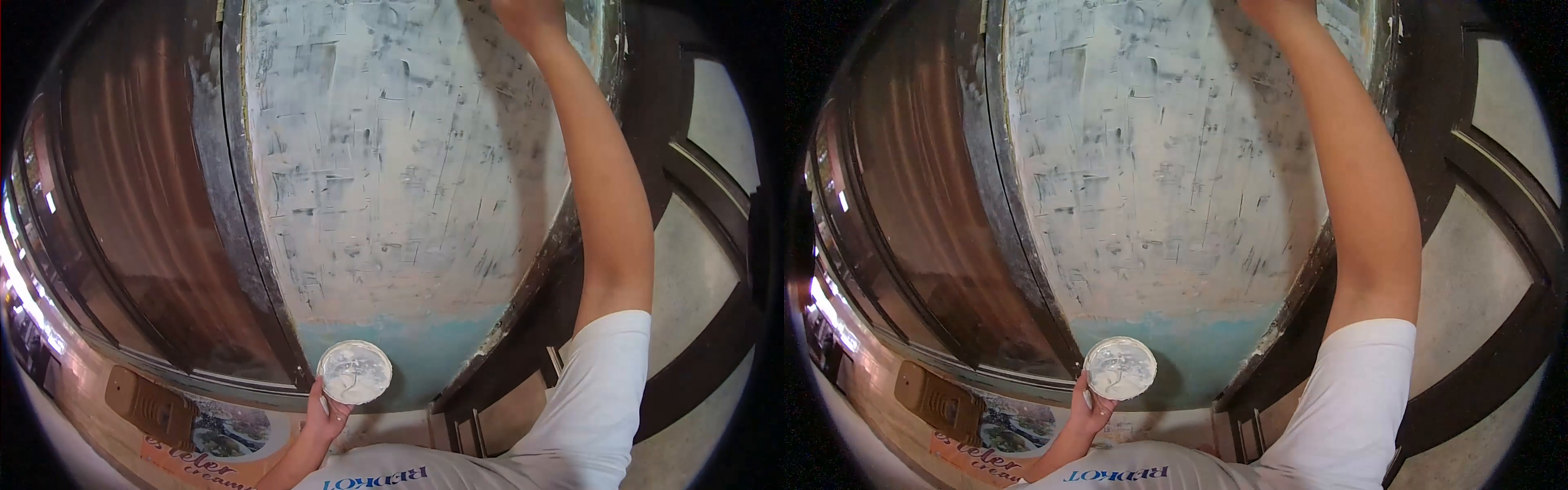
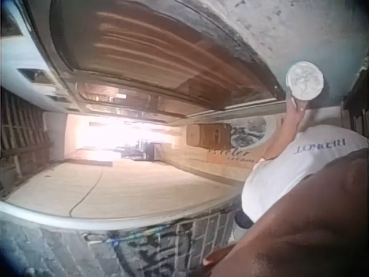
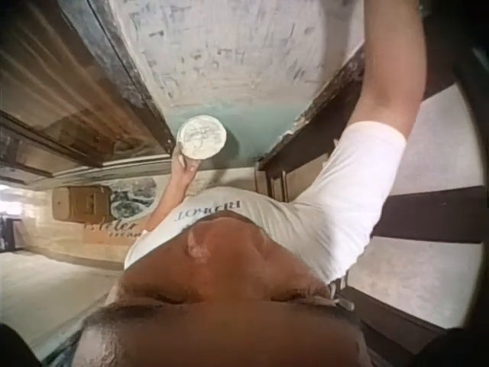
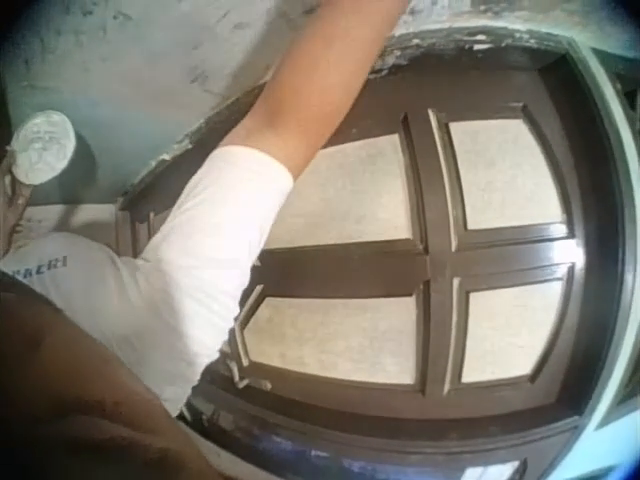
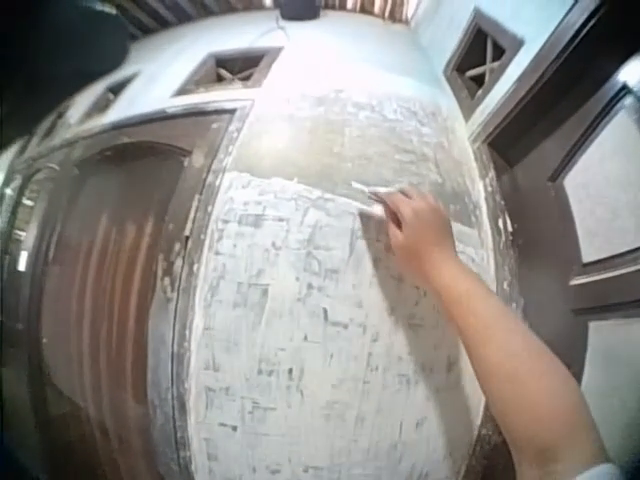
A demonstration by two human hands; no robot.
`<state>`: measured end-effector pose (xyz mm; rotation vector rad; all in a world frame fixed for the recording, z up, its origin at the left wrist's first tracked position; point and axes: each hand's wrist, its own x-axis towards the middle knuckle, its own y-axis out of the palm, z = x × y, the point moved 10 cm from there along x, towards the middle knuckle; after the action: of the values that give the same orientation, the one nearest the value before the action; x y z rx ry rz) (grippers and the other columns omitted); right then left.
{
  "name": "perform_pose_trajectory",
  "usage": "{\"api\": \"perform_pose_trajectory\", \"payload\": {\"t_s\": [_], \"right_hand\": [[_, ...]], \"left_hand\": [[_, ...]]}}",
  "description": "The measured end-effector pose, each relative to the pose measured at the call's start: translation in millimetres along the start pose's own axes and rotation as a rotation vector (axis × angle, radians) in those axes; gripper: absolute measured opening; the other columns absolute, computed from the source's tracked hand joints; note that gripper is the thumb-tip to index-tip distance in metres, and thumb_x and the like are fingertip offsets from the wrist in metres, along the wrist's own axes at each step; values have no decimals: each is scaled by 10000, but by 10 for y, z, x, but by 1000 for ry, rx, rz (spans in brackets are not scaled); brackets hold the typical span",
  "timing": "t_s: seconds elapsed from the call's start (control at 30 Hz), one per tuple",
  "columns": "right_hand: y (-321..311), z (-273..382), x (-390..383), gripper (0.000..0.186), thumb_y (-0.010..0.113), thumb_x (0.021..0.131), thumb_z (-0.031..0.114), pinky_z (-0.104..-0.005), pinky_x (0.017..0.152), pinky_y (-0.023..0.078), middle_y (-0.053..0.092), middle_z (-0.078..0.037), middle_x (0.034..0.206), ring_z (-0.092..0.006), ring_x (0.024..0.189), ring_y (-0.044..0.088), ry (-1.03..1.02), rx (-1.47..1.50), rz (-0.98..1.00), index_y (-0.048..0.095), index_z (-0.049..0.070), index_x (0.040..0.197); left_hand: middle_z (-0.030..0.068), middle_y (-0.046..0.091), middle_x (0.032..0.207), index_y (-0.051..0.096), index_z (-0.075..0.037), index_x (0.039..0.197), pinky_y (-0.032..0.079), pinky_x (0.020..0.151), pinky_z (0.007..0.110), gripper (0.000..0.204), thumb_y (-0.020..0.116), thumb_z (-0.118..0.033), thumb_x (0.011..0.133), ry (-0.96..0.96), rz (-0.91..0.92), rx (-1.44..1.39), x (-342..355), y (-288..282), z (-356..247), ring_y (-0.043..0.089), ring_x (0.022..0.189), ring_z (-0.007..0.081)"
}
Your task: Applying and smoothing wall putty on a surface using a scraper tool.
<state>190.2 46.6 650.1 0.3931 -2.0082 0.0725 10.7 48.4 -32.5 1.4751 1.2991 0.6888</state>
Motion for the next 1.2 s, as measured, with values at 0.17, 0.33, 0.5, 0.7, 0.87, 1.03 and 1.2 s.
{"api": "perform_pose_trajectory", "payload": {"t_s": [0.17, 0.33, 0.5, 0.7, 0.87, 1.03, 1.2], "right_hand": [[421, 270, 11, 264, 582, 829, 137, -432, 839, 459, 623, -146, 1026, -338, 984, 571, -60, -94, 74, 667, 114, 1078], [586, 509, -1083, 326, 685, 761, 160, -406, 797, 410, 608, -12, 1077, -267, 969, 554, -142, -108, 155, 685, 202, 1084], [457, 1350, -2550, 387, 698, 746, 274, -409, 770, 324, 622, 58, 1035, -144, 903, 547, -132, 99, 261, 677, 257, 1133], [278, 2339, -4658, 419, 709, 712, 319, -437, 793, 305, 582, 82, 1138, -174, 979, 489, 30, 213, 615, 679, 313, 1130], [-12, 2850, -5434, 453, 670, 734, 321, -441, 728, 345, 575, 79, 1042, -151, 895, 527, 82, 258, 706, 646, 295, 1186], [-46, 2969, -5654, 350, 704, 704, 262, -476, 767, 339, 600, 34, 1098, -218, 967, 523, 23, 362, 936, 705, 245, 1054], [-7, 2149, -3430, 289, 679, 723, 243, -382, 657, 432, 681, 14, 928, -201, 807, 627, 55, 624, 440, 726, 198, 1004]], "left_hand": [[137, 469, 1403, 383, -76, 1398, 405, 1053, 482, 511, 333, -399, 1006, 31, -26, -2, 10, -68, -12, 478, 1271, 316], [138, 477, 1397, 400, -71, 1385, 408, 1055, 480, 491, 304, -384, 1018, 16, -25, 6, -22, -29, -18, 480, 1271, 314], [138, 468, 1405, 395, -67, 1389, 393, 1072, 478, 500, 289, -387, 1021, -1, -42, 36, -2, -68, -38, 477, 1274, 316], [138, 461, 1412, 382, -68, 1403, 392, 1075, 464, 513, 309, -401, 1020, -106, -59, 59, -6, -74, 128, 474, 1278, 306], [130, 462, 1412, 382, -67, 1405, 393, 1078, 452, 530, 313, -420, 1015, -125, -9, 63, -41, -225, 154, 478, 1275, 299], [143, 473, 1400, 390, -78, 1404, 413, 1057, 468, 523, 349, -409, 1002, -124, -69, 58, -82, -443, 83, 486, 1264, 318], [145, 439, 1429, 368, -82, 1418, 389, 1071, 486, 545, 343, -430, 999, -44, -38, -6, -114, -434, -56, 461, 1286, 326]]}}
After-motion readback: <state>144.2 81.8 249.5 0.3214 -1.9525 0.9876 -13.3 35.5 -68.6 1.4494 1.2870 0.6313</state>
